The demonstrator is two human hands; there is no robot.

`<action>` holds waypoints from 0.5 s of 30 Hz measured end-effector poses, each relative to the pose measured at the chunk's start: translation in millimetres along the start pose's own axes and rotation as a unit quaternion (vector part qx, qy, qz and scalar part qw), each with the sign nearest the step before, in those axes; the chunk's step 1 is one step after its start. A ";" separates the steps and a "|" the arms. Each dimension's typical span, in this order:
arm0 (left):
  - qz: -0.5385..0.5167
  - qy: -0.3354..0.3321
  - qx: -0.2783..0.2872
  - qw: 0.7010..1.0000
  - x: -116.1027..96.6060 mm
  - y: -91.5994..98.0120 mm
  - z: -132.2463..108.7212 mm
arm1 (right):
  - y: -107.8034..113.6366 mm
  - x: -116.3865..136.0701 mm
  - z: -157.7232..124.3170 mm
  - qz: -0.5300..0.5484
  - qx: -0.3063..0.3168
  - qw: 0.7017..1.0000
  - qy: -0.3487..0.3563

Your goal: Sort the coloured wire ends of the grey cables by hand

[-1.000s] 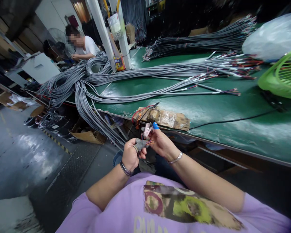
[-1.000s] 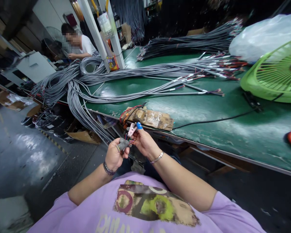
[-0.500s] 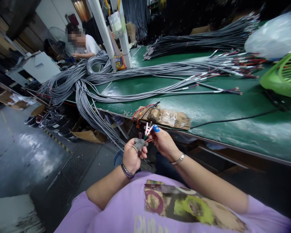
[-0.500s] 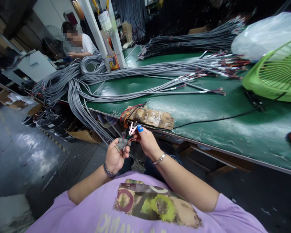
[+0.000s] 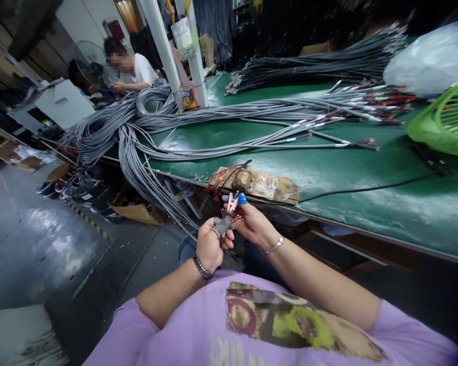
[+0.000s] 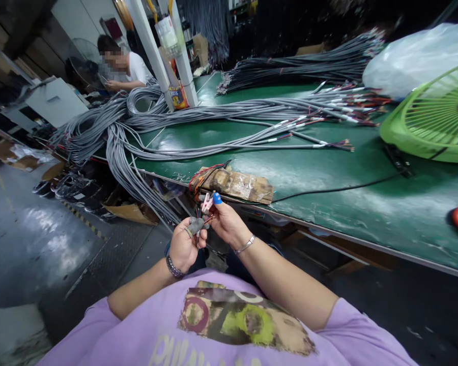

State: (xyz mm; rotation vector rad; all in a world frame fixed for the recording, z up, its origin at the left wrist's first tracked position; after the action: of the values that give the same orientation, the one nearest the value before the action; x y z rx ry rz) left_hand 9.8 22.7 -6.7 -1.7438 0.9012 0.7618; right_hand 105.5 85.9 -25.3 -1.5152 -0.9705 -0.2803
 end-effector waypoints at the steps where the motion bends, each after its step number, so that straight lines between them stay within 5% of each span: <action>1: 0.001 -0.001 0.001 1.000 0.1 0.3 -0.7 | 0.4 -0.2 -0.9 0.000 0.007 1.000 -0.002; 9: -0.016 -0.002 -0.002 1.000 -2.6 3.2 -10.6 | 2.8 8.5 -5.8 -0.013 0.033 0.999 -0.033; 15: -0.063 -0.009 -0.019 0.998 -6.5 -1.1 -8.3 | 5.6 5.8 -6.9 -0.048 -0.013 0.999 0.007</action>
State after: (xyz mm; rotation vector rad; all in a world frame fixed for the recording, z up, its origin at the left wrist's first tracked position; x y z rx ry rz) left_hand 8.1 16.6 1.7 -1.8059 0.7606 0.7148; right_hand 115.4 82.6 -23.8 -1.4905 -1.0342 -0.3719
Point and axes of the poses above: each hand's wrist, its own z-axis towards the middle knuckle, its own y-axis out of the back of the hand, x = y × z, the point moved 2 cm from there along z, towards the middle knuckle, and after that the axes turned 8 degrees about -z, right-handed, at the moved point
